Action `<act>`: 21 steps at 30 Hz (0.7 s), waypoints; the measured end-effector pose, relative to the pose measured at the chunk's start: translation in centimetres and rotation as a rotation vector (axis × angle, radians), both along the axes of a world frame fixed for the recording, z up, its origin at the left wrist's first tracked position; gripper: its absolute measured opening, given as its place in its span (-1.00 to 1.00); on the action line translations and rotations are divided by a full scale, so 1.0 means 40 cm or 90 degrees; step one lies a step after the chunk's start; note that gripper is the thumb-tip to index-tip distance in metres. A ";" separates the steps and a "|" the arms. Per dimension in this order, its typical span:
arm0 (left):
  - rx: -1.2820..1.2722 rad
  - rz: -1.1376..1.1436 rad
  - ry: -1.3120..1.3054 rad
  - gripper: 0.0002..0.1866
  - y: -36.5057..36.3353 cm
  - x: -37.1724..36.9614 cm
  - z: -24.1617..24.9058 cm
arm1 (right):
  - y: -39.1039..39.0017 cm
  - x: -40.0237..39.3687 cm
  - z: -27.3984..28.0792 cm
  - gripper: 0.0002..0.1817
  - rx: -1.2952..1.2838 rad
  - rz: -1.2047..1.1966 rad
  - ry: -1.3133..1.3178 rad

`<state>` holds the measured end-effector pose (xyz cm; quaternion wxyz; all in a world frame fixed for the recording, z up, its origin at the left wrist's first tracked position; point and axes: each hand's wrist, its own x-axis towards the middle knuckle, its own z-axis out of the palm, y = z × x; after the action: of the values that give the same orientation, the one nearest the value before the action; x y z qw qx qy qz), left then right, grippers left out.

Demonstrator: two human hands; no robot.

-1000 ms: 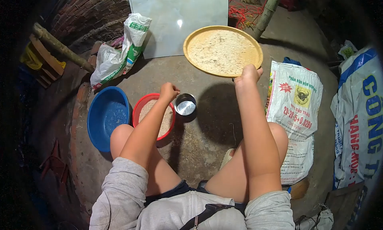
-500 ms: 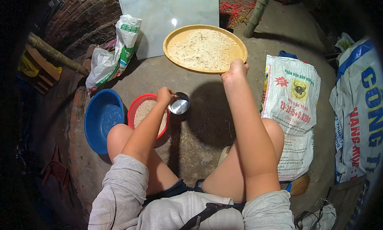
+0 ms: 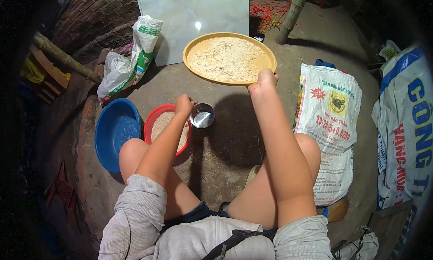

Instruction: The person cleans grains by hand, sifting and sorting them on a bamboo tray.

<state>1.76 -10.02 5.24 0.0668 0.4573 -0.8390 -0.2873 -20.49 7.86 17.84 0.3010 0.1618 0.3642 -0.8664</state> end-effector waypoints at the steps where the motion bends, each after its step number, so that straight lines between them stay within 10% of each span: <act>1: 0.000 0.002 0.001 -0.82 -0.004 0.000 -0.003 | 0.001 -0.001 -0.003 -0.55 -0.003 0.009 0.006; 10: 0.136 -0.084 -0.083 -0.67 -0.029 -0.016 0.005 | 0.002 0.069 0.087 -0.61 0.083 0.005 -0.041; 15: 0.356 0.160 0.333 -0.62 -0.078 -0.054 0.208 | 0.044 0.100 0.130 -0.62 0.069 0.016 -0.044; 21: 0.354 0.123 0.673 -0.62 -0.088 -0.022 0.481 | 0.073 0.111 0.141 -0.63 0.094 0.028 0.051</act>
<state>0.88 -13.54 24.50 0.3787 0.3271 -0.5400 -0.6768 -16.05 10.78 23.48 0.2925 0.1405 0.4426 -0.8359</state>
